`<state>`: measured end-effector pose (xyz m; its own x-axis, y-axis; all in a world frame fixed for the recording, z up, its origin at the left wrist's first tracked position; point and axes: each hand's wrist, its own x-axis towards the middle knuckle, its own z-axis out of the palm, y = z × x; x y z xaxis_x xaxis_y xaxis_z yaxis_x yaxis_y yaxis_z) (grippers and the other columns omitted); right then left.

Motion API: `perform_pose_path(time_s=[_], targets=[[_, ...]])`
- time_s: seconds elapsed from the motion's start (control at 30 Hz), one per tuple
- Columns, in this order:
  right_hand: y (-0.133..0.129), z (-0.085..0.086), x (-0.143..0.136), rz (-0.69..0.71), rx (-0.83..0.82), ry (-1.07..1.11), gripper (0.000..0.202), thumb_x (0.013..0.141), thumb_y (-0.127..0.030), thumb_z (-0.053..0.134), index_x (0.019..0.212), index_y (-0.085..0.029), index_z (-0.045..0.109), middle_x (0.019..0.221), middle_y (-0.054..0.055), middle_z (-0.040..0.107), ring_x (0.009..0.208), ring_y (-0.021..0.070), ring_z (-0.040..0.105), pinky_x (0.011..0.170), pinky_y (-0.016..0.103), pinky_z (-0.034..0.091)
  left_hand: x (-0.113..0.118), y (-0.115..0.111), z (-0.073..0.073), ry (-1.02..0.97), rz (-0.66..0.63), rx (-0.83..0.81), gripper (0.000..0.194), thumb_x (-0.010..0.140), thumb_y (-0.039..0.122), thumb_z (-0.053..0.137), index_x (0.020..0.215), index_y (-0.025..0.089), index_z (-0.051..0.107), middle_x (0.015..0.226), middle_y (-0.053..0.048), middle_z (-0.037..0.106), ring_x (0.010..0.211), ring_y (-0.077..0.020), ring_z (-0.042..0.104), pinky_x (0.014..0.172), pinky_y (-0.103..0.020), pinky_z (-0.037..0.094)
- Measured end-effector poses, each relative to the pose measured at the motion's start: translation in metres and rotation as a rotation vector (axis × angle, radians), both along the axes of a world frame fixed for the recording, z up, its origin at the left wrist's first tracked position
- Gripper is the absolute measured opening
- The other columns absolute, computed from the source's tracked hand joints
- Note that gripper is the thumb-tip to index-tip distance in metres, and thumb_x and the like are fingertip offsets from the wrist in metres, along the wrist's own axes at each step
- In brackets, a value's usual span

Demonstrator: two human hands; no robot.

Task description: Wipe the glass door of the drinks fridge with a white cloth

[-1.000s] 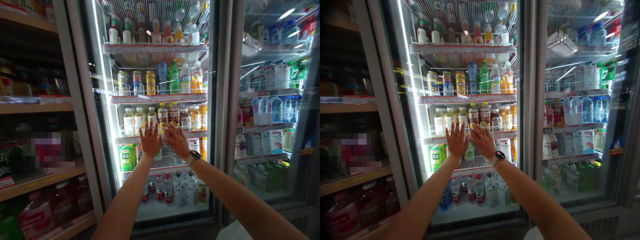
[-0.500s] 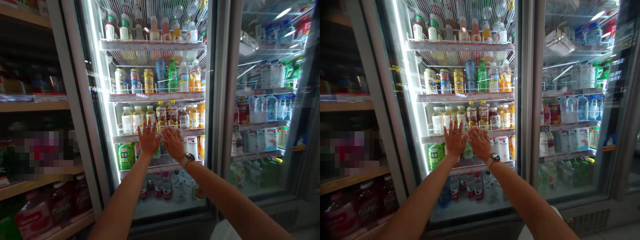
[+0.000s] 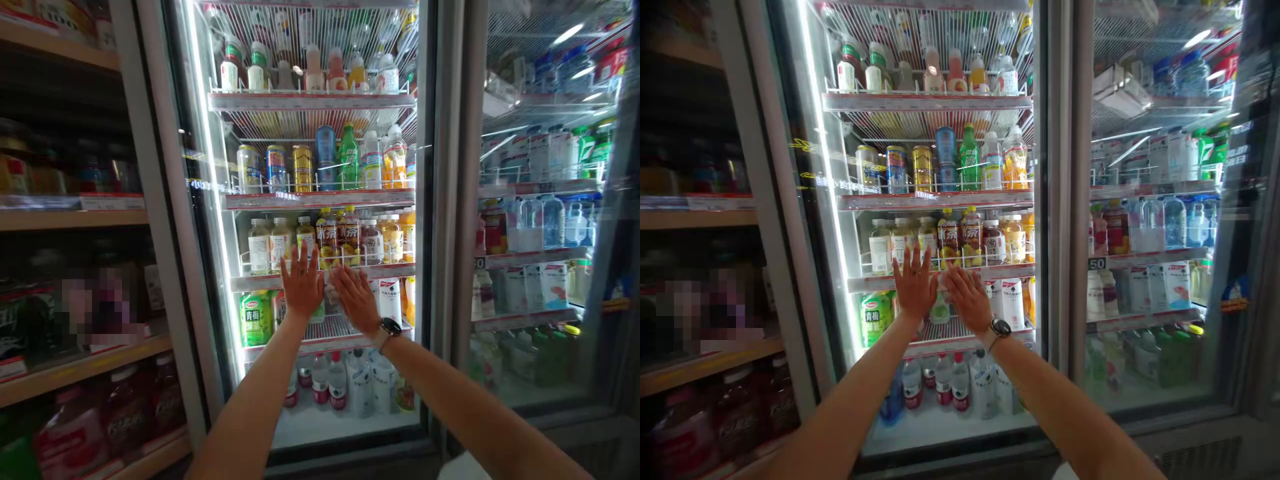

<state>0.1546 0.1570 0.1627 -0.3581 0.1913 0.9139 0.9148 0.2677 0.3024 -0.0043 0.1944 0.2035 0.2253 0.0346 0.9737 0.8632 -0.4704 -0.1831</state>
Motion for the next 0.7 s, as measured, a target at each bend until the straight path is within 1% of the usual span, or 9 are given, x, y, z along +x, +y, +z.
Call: perform_pose_path(time_s=[0.07,0.13,0.2,0.27,0.33,0.43,0.5,0.57,0.7], targets=[[0.004,0.036,-0.002,-0.011,0.008,0.045,0.049,0.100,-0.021,0.039,0.148,-0.017,0.039,0.157,0.011,0.035,0.148,0.0206,0.024,0.121,0.045,0.021,0.000,-0.001,0.000,-0.002,-0.003,-0.008,0.061,0.097,0.033,0.041,0.154,0.019,0.024,0.160,-0.010,0.021,0.151,-0.0268,0.008,0.122,-0.057,0.005],[0.009,0.067,-0.005,-0.016,0.015,0.097,0.049,0.100,-0.021,0.039,0.148,-0.016,0.039,0.157,0.010,0.035,0.148,0.0210,0.025,0.122,0.045,0.020,0.001,-0.003,0.001,0.002,-0.008,-0.018,0.061,0.097,0.033,0.040,0.154,0.019,0.025,0.160,-0.011,0.021,0.151,-0.0268,0.009,0.122,-0.057,0.005],[0.013,0.083,-0.009,-0.011,0.030,0.139,0.049,0.099,-0.019,0.038,0.148,-0.016,0.039,0.155,0.010,0.039,0.147,0.0213,0.026,0.123,0.046,0.019,0.002,-0.004,0.001,0.007,-0.007,-0.021,0.061,0.097,0.033,0.040,0.154,0.019,0.025,0.160,-0.011,0.021,0.151,-0.0267,0.009,0.122,-0.056,0.004],[0.015,0.084,-0.012,0.005,0.053,0.161,0.049,0.099,-0.018,0.038,0.149,-0.016,0.039,0.152,0.010,0.043,0.146,0.0212,0.029,0.123,0.047,0.019,0.001,-0.007,0.002,0.014,-0.002,-0.016,0.061,0.097,0.034,0.040,0.154,0.018,0.024,0.160,-0.012,0.021,0.151,-0.0271,0.009,0.122,-0.056,0.005],[0.016,0.073,-0.014,0.029,0.071,0.155,0.050,0.099,-0.017,0.037,0.149,-0.017,0.038,0.151,0.009,0.045,0.145,0.0209,0.031,0.122,0.047,0.021,-0.004,-0.010,0.004,0.034,-0.004,-0.015,0.061,0.097,0.034,0.040,0.154,0.019,0.024,0.160,-0.011,0.022,0.151,-0.0268,0.011,0.122,-0.055,0.005],[0.015,0.047,-0.015,0.076,0.075,0.102,0.051,0.099,-0.018,0.038,0.150,-0.019,0.036,0.151,0.008,0.045,0.145,0.0201,0.031,0.122,0.046,0.022,-0.020,-0.012,0.009,0.078,-0.023,-0.003,0.062,0.098,0.037,0.041,0.155,0.023,0.021,0.160,-0.009,0.024,0.150,-0.0248,0.018,0.123,-0.051,0.005],[0.014,0.028,-0.015,0.097,0.057,0.059,0.051,0.099,-0.018,0.039,0.150,-0.020,0.038,0.151,0.008,0.045,0.145,0.0198,0.031,0.122,0.046,0.021,-0.034,-0.011,0.013,0.060,-0.023,0.008,0.063,0.098,0.038,0.040,0.156,0.023,0.019,0.161,-0.008,0.020,0.150,-0.0252,0.017,0.123,-0.051,0.005],[0.013,0.009,-0.016,0.108,0.037,0.020,0.049,0.099,-0.018,0.041,0.148,-0.020,0.040,0.151,0.007,0.046,0.145,0.0194,0.031,0.122,0.044,0.021,-0.047,-0.007,0.015,0.008,-0.007,0.009,0.064,0.098,0.038,0.039,0.156,0.022,0.017,0.162,-0.008,0.016,0.151,-0.0264,0.012,0.123,-0.052,0.006],[0.009,-0.031,-0.021,0.126,0.010,-0.054,0.047,0.098,-0.018,0.044,0.145,-0.020,0.045,0.149,0.006,0.048,0.144,0.0186,0.033,0.121,0.042,0.021,-0.057,0.001,0.014,-0.041,0.014,-0.015,0.062,0.098,0.036,0.037,0.156,0.021,0.019,0.162,-0.009,0.015,0.151,-0.0267,0.011,0.122,-0.053,0.007]])
